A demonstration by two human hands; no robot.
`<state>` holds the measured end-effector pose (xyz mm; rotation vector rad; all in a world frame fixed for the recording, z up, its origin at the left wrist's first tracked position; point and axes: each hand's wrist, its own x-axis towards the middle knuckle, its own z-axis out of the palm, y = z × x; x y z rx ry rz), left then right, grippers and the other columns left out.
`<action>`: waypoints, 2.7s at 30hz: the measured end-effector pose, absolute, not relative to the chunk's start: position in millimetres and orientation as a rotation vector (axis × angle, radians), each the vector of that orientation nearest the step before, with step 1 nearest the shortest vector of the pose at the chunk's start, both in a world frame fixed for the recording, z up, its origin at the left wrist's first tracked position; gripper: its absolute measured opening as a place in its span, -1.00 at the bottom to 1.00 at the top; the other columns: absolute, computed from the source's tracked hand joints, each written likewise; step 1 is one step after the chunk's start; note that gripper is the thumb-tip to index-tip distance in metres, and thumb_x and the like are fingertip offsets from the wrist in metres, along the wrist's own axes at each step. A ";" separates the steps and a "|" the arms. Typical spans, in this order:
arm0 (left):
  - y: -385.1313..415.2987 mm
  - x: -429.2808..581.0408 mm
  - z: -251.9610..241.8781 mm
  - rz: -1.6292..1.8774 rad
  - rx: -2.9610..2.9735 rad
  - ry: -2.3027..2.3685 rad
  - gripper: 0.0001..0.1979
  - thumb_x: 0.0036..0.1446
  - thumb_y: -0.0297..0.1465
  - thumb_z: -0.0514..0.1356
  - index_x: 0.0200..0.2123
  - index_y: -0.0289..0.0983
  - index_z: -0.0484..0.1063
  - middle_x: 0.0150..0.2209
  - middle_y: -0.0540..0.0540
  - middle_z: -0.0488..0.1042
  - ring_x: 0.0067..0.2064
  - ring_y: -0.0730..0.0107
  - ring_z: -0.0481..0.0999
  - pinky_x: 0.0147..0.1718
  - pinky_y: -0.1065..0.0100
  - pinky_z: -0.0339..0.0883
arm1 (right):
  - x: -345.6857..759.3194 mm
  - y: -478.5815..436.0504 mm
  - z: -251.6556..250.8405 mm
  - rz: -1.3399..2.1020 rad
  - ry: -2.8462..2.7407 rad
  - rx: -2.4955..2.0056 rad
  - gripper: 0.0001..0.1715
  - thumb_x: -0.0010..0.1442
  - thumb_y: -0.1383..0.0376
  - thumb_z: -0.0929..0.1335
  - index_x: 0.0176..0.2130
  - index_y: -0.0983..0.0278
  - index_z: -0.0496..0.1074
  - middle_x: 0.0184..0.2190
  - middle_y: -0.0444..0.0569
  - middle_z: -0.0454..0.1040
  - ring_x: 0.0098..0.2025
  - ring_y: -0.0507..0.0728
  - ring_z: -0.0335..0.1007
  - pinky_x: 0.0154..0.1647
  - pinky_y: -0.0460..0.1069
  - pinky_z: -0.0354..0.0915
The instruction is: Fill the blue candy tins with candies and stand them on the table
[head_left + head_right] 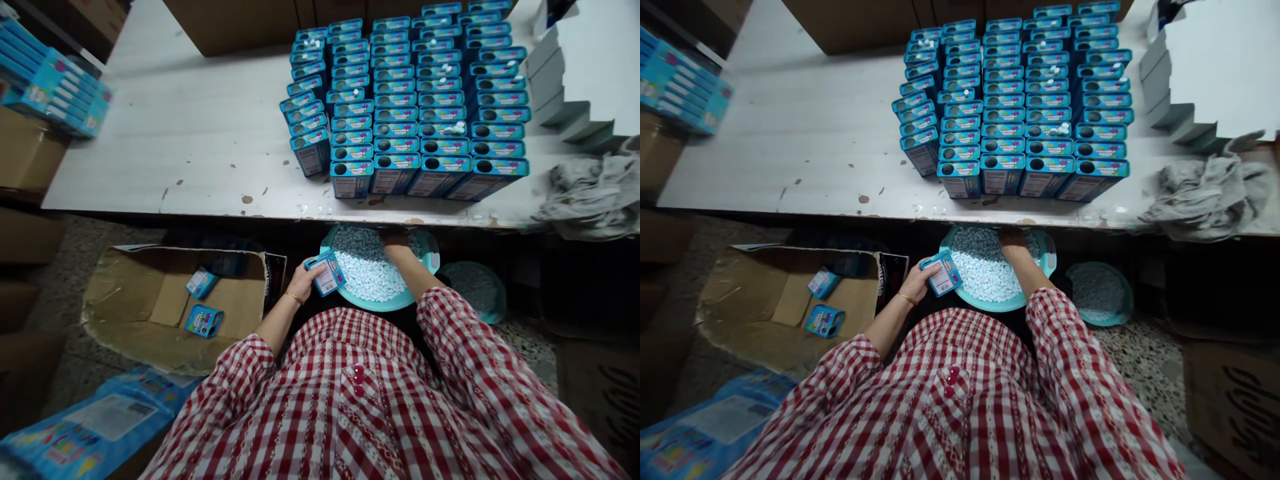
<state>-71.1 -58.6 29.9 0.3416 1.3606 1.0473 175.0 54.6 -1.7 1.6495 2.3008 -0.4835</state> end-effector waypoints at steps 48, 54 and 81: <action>-21.4 -5.8 48.3 0.483 1.858 1.508 -0.60 -0.07 -0.44 0.24 -0.10 -0.23 0.30 -0.19 -0.08 0.45 -0.15 0.25 0.44 -0.16 0.29 0.30 | 203.3 -4.7 139.1 -0.653 2.303 1.612 -0.67 0.12 0.32 0.21 -0.24 0.14 0.52 -0.20 -0.06 0.50 -0.18 0.12 0.39 -0.29 -0.07 0.19; -22.3 -2.9 38.5 0.406 1.938 1.544 -0.60 -0.05 -0.44 0.22 -0.08 -0.22 0.29 -0.18 -0.09 0.46 -0.12 0.24 0.44 -0.14 0.28 0.30 | 169.7 -3.2 170.8 -0.387 2.220 1.431 -0.62 0.10 0.44 0.16 -0.20 0.29 0.48 -0.23 0.14 0.49 -0.21 0.22 0.43 -0.30 0.01 0.25; -36.1 -42.5 41.1 1.009 1.413 1.632 -0.58 -0.14 -0.30 0.28 -0.18 -0.30 0.31 -0.28 -0.05 0.44 -0.29 0.41 0.44 -0.23 0.38 0.31 | 220.7 -21.4 76.5 -0.506 2.178 1.801 -0.52 0.16 0.46 0.12 -0.02 0.24 0.39 -0.10 0.10 0.42 -0.16 0.14 0.38 -0.27 -0.05 0.22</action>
